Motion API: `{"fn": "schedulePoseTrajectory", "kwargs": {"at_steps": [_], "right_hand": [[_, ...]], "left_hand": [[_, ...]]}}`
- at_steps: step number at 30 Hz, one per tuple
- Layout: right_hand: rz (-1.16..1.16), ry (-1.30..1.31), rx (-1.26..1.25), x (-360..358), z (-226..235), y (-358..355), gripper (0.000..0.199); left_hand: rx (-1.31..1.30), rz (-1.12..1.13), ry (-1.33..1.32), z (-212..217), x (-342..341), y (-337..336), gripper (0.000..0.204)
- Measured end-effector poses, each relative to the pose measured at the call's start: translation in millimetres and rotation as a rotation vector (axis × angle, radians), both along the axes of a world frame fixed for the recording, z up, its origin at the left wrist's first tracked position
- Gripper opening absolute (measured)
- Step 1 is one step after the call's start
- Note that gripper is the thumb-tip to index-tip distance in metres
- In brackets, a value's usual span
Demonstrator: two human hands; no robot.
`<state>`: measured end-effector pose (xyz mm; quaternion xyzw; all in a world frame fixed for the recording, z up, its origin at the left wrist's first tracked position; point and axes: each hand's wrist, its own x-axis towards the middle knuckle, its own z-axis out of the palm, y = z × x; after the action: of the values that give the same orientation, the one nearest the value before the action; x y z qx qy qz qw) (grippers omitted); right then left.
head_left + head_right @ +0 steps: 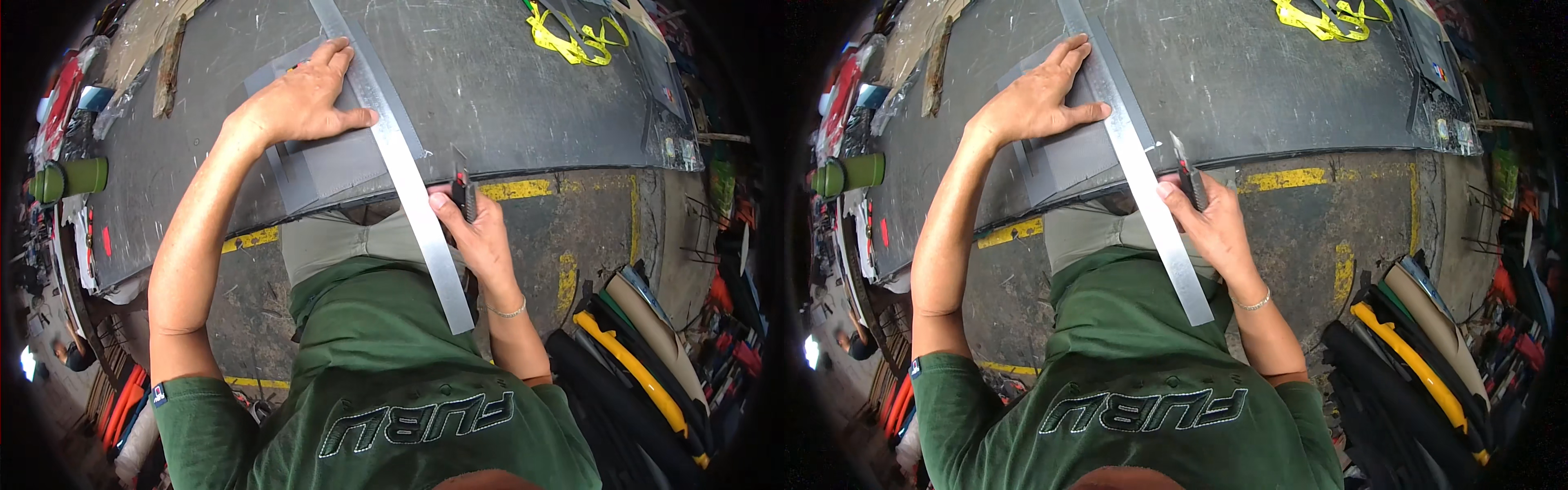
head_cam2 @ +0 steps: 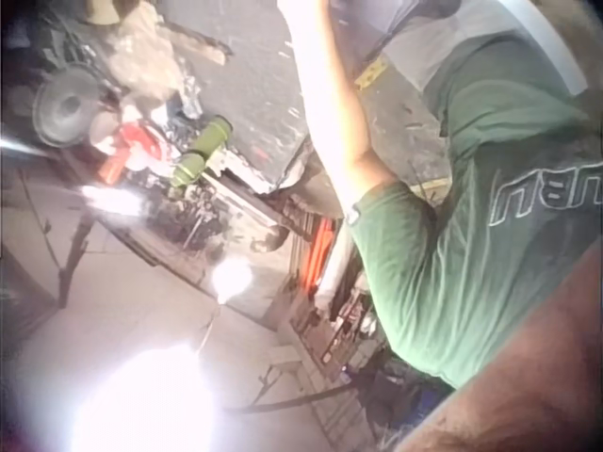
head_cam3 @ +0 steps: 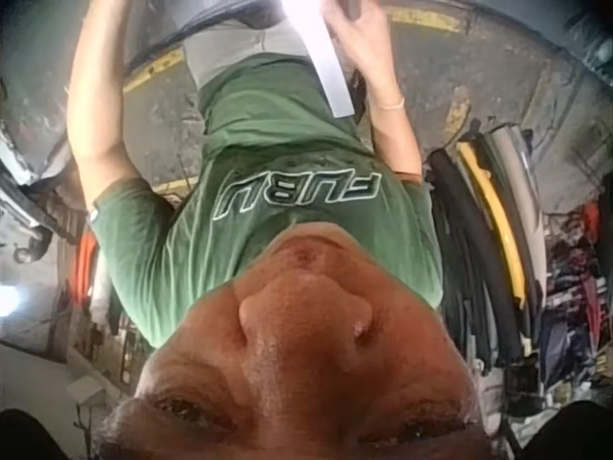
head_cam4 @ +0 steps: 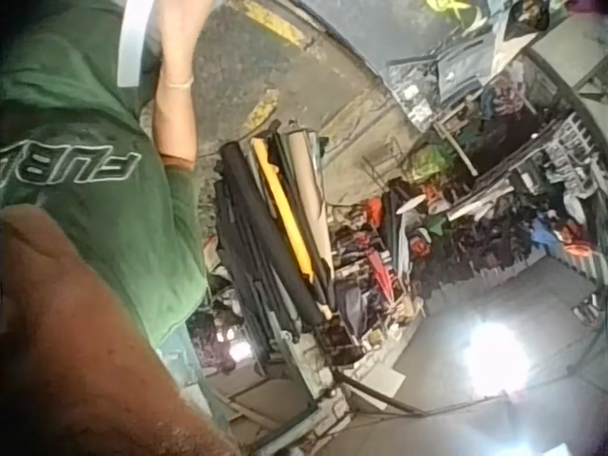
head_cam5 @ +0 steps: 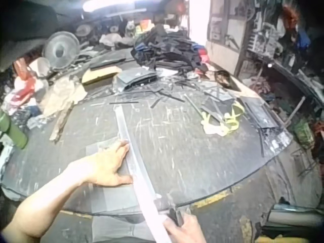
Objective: Using a utility knife and a metal ruler to cut precise shapes out of a grey synthetic material on a workbench.
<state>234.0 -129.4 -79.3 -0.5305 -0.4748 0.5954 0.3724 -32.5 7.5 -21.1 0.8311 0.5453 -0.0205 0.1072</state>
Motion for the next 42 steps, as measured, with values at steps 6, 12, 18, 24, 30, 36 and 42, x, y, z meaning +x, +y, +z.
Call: {"fn": "schedulePoseTrajectory", "kwargs": {"at_steps": [6, 12, 18, 24, 30, 36, 42], "right_hand": [[-0.064, 0.057, -0.069, 4, 8, -3, 0.028], [-0.118, 0.092, -0.103, -12, 10, -2, 0.018], [-0.216, 0.124, -0.12, -22, 8, -7, 0.016], [-0.246, 0.122, -0.132, -24, 4, -10, 0.016], [-0.248, 0.124, -0.137, -25, 5, -10, 0.016], [-0.25, 0.124, -0.137, -24, 3, -9, 0.015], [-0.236, 0.109, -0.146, -24, 5, -8, 0.015]], "left_hand": [[0.029, -0.009, 0.014, -1, 5, -4, 0.115], [0.101, -0.03, -0.044, -9, 1, -9, 0.123], [0.132, -0.019, -0.094, -13, 1, -12, 0.123], [0.125, -0.009, -0.096, -16, 0, -12, 0.119], [0.142, -0.011, -0.107, -15, 0, -13, 0.12], [0.128, -0.009, -0.112, -14, 1, -11, 0.121], [0.129, -0.011, -0.11, -15, 0, -12, 0.121]]}}
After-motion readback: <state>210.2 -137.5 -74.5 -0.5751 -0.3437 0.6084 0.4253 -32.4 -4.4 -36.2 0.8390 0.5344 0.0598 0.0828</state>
